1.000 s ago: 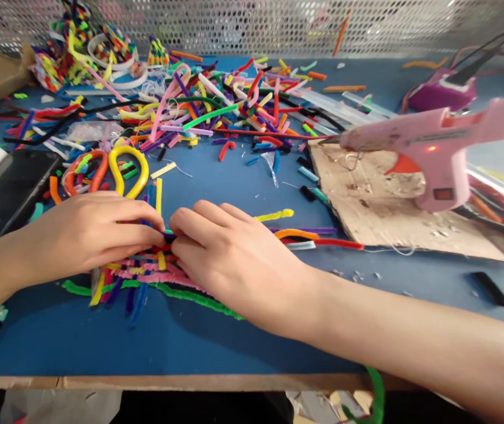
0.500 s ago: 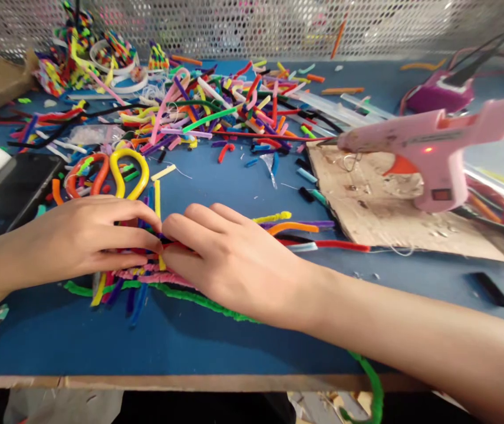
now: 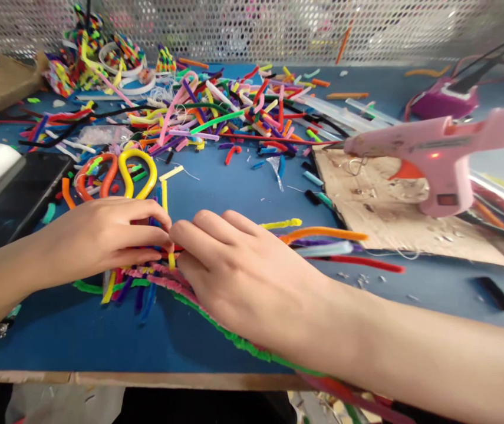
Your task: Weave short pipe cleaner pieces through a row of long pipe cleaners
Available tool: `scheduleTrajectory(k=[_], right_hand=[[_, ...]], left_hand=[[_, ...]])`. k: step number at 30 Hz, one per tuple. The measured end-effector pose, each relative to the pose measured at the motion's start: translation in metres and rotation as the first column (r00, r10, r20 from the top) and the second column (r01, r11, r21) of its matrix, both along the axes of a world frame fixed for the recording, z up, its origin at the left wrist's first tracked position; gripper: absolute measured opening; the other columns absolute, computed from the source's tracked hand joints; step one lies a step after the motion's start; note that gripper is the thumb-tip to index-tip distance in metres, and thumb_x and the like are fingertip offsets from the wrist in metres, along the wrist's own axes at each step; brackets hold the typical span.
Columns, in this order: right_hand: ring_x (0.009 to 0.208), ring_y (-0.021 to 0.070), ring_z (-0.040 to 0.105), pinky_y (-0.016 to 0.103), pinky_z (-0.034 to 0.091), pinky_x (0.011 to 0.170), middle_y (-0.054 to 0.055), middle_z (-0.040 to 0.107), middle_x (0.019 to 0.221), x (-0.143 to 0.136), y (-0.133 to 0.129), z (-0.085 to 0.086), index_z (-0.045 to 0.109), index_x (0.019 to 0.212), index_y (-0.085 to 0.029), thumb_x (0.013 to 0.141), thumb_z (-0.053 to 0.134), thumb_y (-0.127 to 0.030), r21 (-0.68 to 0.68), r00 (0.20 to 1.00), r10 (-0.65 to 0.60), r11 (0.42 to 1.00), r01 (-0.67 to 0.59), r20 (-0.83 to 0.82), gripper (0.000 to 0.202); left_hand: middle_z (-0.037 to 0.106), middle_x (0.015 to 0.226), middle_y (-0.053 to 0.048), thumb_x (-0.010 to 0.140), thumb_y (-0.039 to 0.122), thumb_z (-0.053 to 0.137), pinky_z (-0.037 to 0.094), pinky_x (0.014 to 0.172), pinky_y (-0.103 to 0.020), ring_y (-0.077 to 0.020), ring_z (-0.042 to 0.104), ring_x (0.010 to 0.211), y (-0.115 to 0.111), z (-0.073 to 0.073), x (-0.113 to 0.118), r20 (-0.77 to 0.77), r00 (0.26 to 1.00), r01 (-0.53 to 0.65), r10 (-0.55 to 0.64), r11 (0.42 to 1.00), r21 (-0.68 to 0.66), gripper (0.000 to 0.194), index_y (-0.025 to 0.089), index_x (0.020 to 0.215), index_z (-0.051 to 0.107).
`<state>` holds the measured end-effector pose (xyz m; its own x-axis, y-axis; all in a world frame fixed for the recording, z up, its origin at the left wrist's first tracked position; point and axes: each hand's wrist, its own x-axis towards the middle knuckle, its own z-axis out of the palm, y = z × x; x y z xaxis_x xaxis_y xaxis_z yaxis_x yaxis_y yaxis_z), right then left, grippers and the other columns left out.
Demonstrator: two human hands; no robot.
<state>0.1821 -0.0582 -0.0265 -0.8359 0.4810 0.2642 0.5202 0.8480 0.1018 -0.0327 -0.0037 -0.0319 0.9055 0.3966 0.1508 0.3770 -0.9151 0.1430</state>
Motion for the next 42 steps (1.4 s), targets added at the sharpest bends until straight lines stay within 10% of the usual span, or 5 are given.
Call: scheduleTrajectory(k=[16, 42], right_hand=[[0.053, 0.0083, 0.044, 0.022, 0.033, 0.049, 0.003, 0.054, 0.076, 0.004, 0.009, -0.002, 0.056, 0.079, -0.015, 0.095, 0.033, -0.014, -0.15, 0.989, -0.142, 0.979, 0.135, -0.035, 0.028], [0.076, 0.0155, 0.049, 0.028, 0.039, 0.069, 0.006, 0.062, 0.089, 0.004, 0.018, -0.007, 0.066, 0.093, -0.015, 0.098, 0.035, -0.019, -0.171, 0.989, 0.124, 0.976, -0.137, -0.084, 0.031]], left_hand=[[0.062, 0.099, -0.001, 0.087, 0.02, 0.057, 0.044, 0.067, -0.023, -0.0129, 0.061, 0.078, 0.0, 0.001, -0.001, -0.004, 1.0, -0.031, 0.031, 0.989, -0.145, 0.012, 0.022, 0.094, 0.067], [0.055, 0.106, 0.002, 0.086, 0.03, 0.062, 0.04, 0.079, -0.023, -0.0132, 0.057, 0.093, -0.002, 0.002, -0.003, -0.022, 0.996, -0.089, 0.087, 0.929, -0.36, 0.014, 0.021, 0.096, 0.06]])
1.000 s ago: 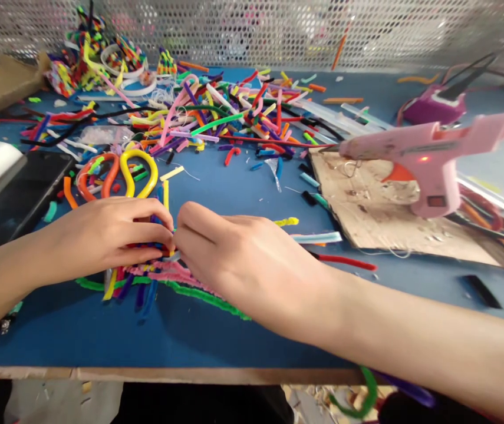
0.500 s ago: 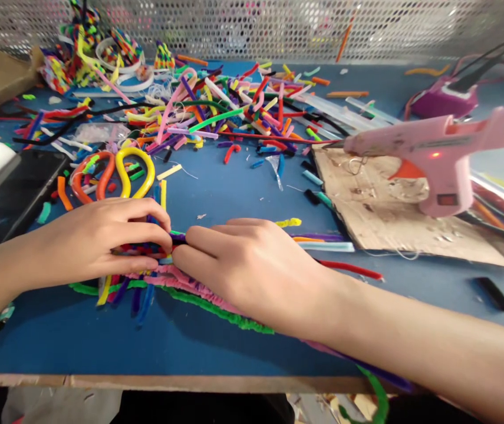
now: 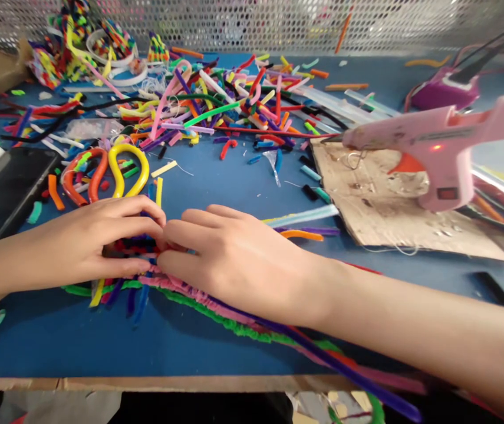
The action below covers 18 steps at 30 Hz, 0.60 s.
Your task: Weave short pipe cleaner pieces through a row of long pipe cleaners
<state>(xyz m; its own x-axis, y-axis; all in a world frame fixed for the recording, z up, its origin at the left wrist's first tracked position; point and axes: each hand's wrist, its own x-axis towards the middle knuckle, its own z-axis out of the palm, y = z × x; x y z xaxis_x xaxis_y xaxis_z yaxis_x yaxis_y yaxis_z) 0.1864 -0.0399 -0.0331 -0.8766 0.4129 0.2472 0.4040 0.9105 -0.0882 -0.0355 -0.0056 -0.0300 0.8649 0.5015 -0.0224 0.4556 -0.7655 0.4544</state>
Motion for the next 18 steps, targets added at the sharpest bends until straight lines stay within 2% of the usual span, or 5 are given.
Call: scheduleTrajectory(k=[4, 12, 18], right_hand=[[0.074, 0.0152, 0.047, 0.029, 0.038, 0.068, 0.005, 0.06, 0.086, -0.003, 0.008, 0.002, 0.065, 0.089, -0.014, 0.098, 0.037, -0.02, -0.046, 0.998, 0.06, 0.997, -0.061, -0.012, 0.03], [0.071, 0.0148, 0.048, 0.029, 0.037, 0.066, 0.004, 0.061, 0.083, -0.004, 0.012, -0.005, 0.065, 0.089, -0.015, 0.098, 0.036, -0.018, 0.075, 0.995, 0.096, 0.993, -0.095, -0.015, 0.031], [0.07, 0.0153, 0.049, 0.029, 0.04, 0.065, 0.005, 0.063, 0.084, -0.005, 0.013, -0.006, 0.067, 0.091, -0.013, 0.096, 0.039, -0.018, 0.053, 0.995, 0.09, 0.995, -0.088, -0.035, 0.028]], left_hand=[[0.055, 0.109, 0.004, 0.086, 0.031, 0.061, 0.039, 0.081, -0.022, -0.0124, 0.057, 0.095, 0.0, -0.002, 0.0, 0.01, 1.0, -0.02, 0.02, 1.0, -0.016, 0.015, 0.022, 0.098, 0.059], [0.055, 0.107, 0.004, 0.083, 0.029, 0.065, 0.039, 0.08, -0.021, -0.0119, 0.057, 0.094, 0.002, -0.003, 0.0, 0.023, 0.999, -0.023, 0.023, 1.0, -0.004, 0.016, 0.022, 0.096, 0.059], [0.055, 0.107, 0.003, 0.083, 0.032, 0.065, 0.039, 0.079, -0.022, -0.0129, 0.057, 0.094, 0.001, -0.002, 0.001, 0.018, 0.999, -0.041, 0.041, 0.999, -0.009, 0.017, 0.021, 0.095, 0.059]])
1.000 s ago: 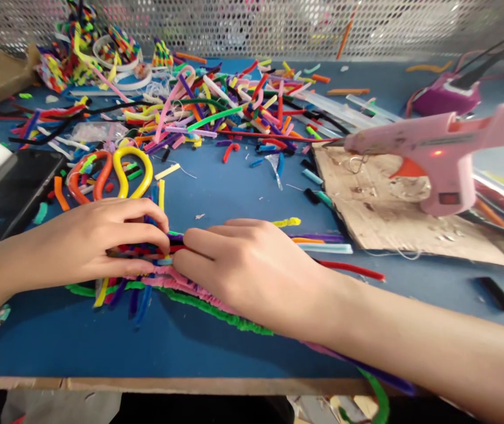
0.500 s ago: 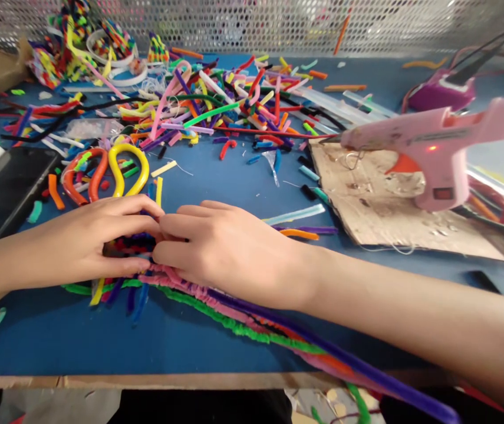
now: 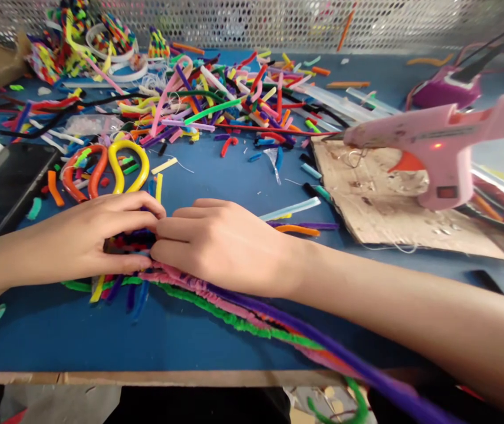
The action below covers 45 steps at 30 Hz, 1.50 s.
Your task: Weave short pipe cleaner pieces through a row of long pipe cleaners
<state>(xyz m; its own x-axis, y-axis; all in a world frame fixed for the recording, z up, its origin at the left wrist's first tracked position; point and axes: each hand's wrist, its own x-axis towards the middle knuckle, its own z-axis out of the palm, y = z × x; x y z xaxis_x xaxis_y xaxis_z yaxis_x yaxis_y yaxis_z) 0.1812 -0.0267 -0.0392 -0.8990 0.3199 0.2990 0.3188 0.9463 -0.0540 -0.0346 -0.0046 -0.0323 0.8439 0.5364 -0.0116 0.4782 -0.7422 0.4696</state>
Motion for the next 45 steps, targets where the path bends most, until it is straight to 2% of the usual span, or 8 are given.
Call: scheduleTrajectory(k=[11, 18, 20, 22, 25, 27, 34, 45], right_hand=[[0.078, 0.0145, 0.055, 0.027, 0.045, 0.072, 0.007, 0.065, 0.09, 0.005, 0.009, -0.002, 0.064, 0.095, -0.011, 0.097, 0.038, -0.016, -0.069, 0.997, 0.068, 0.995, -0.071, -0.047, 0.027], [0.074, 0.01, 0.057, 0.022, 0.044, 0.065, 0.003, 0.063, 0.087, -0.004, 0.011, 0.008, 0.064, 0.091, -0.015, 0.095, 0.042, -0.016, -0.389, 0.999, -0.053, 0.92, 0.051, 0.006, 0.023], [0.071, 0.0118, 0.056, 0.025, 0.042, 0.064, 0.003, 0.062, 0.083, -0.007, 0.005, 0.012, 0.064, 0.086, -0.015, 0.095, 0.042, -0.017, -0.283, 0.993, -0.095, 0.953, 0.109, 0.063, 0.024], [0.07, 0.0139, 0.053, 0.029, 0.04, 0.067, 0.004, 0.061, 0.078, -0.011, -0.005, 0.015, 0.063, 0.081, -0.015, 0.096, 0.038, -0.016, -0.058, 0.989, -0.122, 0.99, 0.127, 0.08, 0.029], [0.072, 0.0147, 0.05, 0.031, 0.039, 0.07, 0.003, 0.061, 0.074, -0.013, -0.02, 0.013, 0.063, 0.076, -0.016, 0.095, 0.036, -0.01, 0.26, 0.988, -0.151, 0.955, 0.141, 0.019, 0.034], [0.069, 0.0144, 0.049, 0.031, 0.039, 0.067, 0.003, 0.062, 0.073, -0.013, -0.027, 0.009, 0.063, 0.074, -0.017, 0.094, 0.04, -0.008, 0.343, 0.986, -0.162, 0.925, 0.164, -0.034, 0.032], [0.058, 0.0143, 0.047, 0.03, 0.037, 0.054, 0.004, 0.063, 0.07, -0.009, -0.032, -0.003, 0.064, 0.069, -0.015, 0.091, 0.05, -0.011, 0.238, 0.978, -0.174, 0.951, 0.197, -0.115, 0.026], [0.062, 0.0123, 0.052, 0.026, 0.038, 0.06, 0.002, 0.062, 0.073, -0.008, -0.037, -0.003, 0.065, 0.076, -0.016, 0.095, 0.042, -0.013, 0.007, 0.961, -0.252, 0.967, 0.254, -0.113, 0.03]], left_hand=[[0.055, 0.099, 0.004, 0.081, 0.031, 0.068, 0.038, 0.073, -0.023, -0.0117, 0.057, 0.087, -0.002, 0.001, 0.003, 0.021, 0.999, -0.032, 0.032, 0.999, -0.004, 0.016, 0.02, 0.086, 0.058], [0.057, 0.099, 0.002, 0.08, 0.032, 0.064, 0.039, 0.073, -0.029, -0.0152, 0.059, 0.084, -0.006, -0.003, 0.007, 0.01, 0.997, -0.077, 0.077, 0.996, 0.042, 0.014, 0.019, 0.076, 0.06], [0.057, 0.097, 0.002, 0.079, 0.033, 0.063, 0.039, 0.071, -0.03, -0.0162, 0.059, 0.083, -0.008, -0.004, 0.01, 0.0, 0.993, -0.119, 0.12, 0.991, 0.06, 0.014, 0.019, 0.078, 0.062], [0.058, 0.096, 0.002, 0.076, 0.033, 0.065, 0.039, 0.069, -0.03, -0.0165, 0.059, 0.082, -0.009, -0.005, 0.012, -0.006, 0.988, -0.151, 0.152, 0.986, 0.075, 0.014, 0.02, 0.079, 0.063], [0.058, 0.097, 0.002, 0.076, 0.031, 0.064, 0.038, 0.069, -0.029, -0.0168, 0.059, 0.085, -0.009, -0.006, 0.012, 0.001, 0.989, -0.148, 0.148, 0.986, 0.072, 0.012, 0.02, 0.079, 0.061], [0.058, 0.098, 0.002, 0.079, 0.031, 0.062, 0.038, 0.07, -0.029, -0.0162, 0.059, 0.086, -0.009, -0.006, 0.012, 0.013, 0.991, -0.13, 0.13, 0.989, 0.065, 0.011, 0.02, 0.081, 0.06], [0.058, 0.093, 0.002, 0.084, 0.031, 0.058, 0.037, 0.071, -0.028, -0.0144, 0.057, 0.084, -0.01, -0.006, 0.012, 0.024, 0.991, -0.132, 0.131, 0.989, 0.059, 0.009, 0.023, 0.089, 0.058], [0.058, 0.092, 0.003, 0.081, 0.028, 0.06, 0.036, 0.069, -0.028, -0.013, 0.056, 0.079, -0.01, -0.006, 0.013, 0.039, 0.989, -0.144, 0.141, 0.988, 0.057, 0.006, 0.023, 0.083, 0.059]])
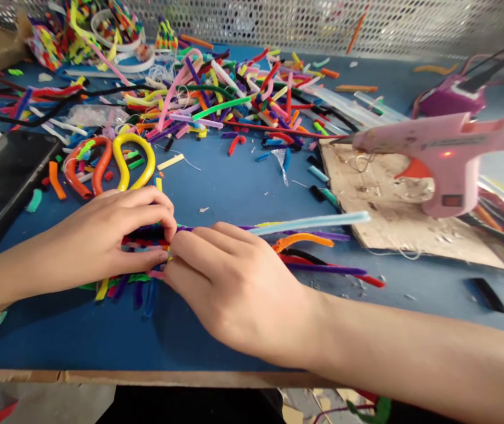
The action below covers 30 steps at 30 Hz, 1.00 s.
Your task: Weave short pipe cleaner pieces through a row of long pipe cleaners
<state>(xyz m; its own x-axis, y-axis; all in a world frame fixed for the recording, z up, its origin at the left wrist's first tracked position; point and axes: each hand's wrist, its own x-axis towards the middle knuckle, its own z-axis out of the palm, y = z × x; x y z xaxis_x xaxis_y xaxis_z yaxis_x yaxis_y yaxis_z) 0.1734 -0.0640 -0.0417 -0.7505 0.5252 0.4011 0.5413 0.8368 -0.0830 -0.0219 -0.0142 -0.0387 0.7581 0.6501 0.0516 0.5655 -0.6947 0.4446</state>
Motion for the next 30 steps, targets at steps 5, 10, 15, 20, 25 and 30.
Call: scheduleTrajectory(k=[5, 10, 15, 20, 25, 30], right_hand=[[0.064, 0.013, 0.057, 0.026, 0.043, 0.061, 0.003, 0.064, 0.076, 0.0, -0.003, 0.004, 0.065, 0.079, -0.014, 0.096, 0.04, -0.014, -0.039, 1.0, 0.012, 0.999, -0.011, 0.017, 0.03], [0.065, 0.0135, 0.059, 0.027, 0.049, 0.061, 0.006, 0.065, 0.083, 0.013, -0.006, 0.011, 0.065, 0.088, -0.014, 0.099, 0.033, -0.02, -0.246, 0.996, -0.048, 0.967, 0.067, 0.081, 0.035], [0.062, 0.0145, 0.057, 0.026, 0.045, 0.054, 0.004, 0.062, 0.076, 0.016, -0.004, 0.012, 0.064, 0.078, -0.016, 0.095, 0.04, -0.018, -0.248, 0.991, -0.052, 0.965, 0.082, 0.123, 0.029], [0.055, 0.0142, 0.052, 0.027, 0.041, 0.049, 0.003, 0.057, 0.068, 0.008, -0.009, 0.016, 0.059, 0.072, -0.015, 0.093, 0.035, -0.009, -0.062, 0.981, -0.061, 0.995, 0.073, 0.182, 0.032], [0.052, 0.0123, 0.049, 0.027, 0.034, 0.046, 0.005, 0.059, 0.072, 0.007, -0.012, 0.018, 0.059, 0.074, -0.014, 0.091, 0.032, -0.006, 0.07, 0.982, -0.042, 0.997, 0.03, 0.182, 0.033], [0.049, 0.0108, 0.043, 0.025, 0.031, 0.047, 0.0, 0.05, 0.066, 0.012, -0.002, 0.011, 0.057, 0.073, -0.017, 0.095, 0.032, -0.011, 0.02, 0.979, -0.123, 0.992, 0.122, 0.163, 0.034]], left_hand=[[0.058, 0.092, 0.003, 0.081, 0.03, 0.06, 0.036, 0.069, -0.028, -0.0129, 0.056, 0.078, 0.0, 0.0, 0.0, -0.002, 1.0, -0.004, 0.004, 1.0, -0.011, 0.007, 0.023, 0.083, 0.06], [0.059, 0.088, 0.003, 0.075, 0.026, 0.062, 0.036, 0.067, -0.028, -0.013, 0.055, 0.075, -0.002, 0.001, 0.005, -0.008, 0.999, -0.053, 0.053, 0.998, 0.016, 0.006, 0.022, 0.079, 0.06], [0.059, 0.088, 0.003, 0.08, 0.032, 0.06, 0.037, 0.067, -0.027, -0.013, 0.055, 0.075, -0.003, 0.001, 0.006, 0.002, 0.997, -0.073, 0.073, 0.997, 0.028, 0.011, 0.021, 0.078, 0.062], [0.059, 0.089, 0.002, 0.081, 0.033, 0.063, 0.037, 0.067, -0.027, -0.0132, 0.056, 0.077, -0.002, 0.0, 0.004, -0.003, 0.999, -0.05, 0.05, 0.998, 0.03, 0.012, 0.021, 0.08, 0.062], [0.058, 0.089, 0.003, 0.08, 0.032, 0.061, 0.037, 0.068, -0.027, -0.0132, 0.056, 0.079, -0.002, -0.001, 0.003, 0.011, 0.999, -0.048, 0.048, 0.999, 0.023, 0.01, 0.021, 0.08, 0.061], [0.059, 0.088, 0.002, 0.08, 0.031, 0.06, 0.036, 0.066, -0.027, -0.013, 0.056, 0.077, -0.001, -0.001, 0.004, 0.013, 0.999, -0.049, 0.049, 0.999, 0.018, 0.01, 0.021, 0.079, 0.062]])
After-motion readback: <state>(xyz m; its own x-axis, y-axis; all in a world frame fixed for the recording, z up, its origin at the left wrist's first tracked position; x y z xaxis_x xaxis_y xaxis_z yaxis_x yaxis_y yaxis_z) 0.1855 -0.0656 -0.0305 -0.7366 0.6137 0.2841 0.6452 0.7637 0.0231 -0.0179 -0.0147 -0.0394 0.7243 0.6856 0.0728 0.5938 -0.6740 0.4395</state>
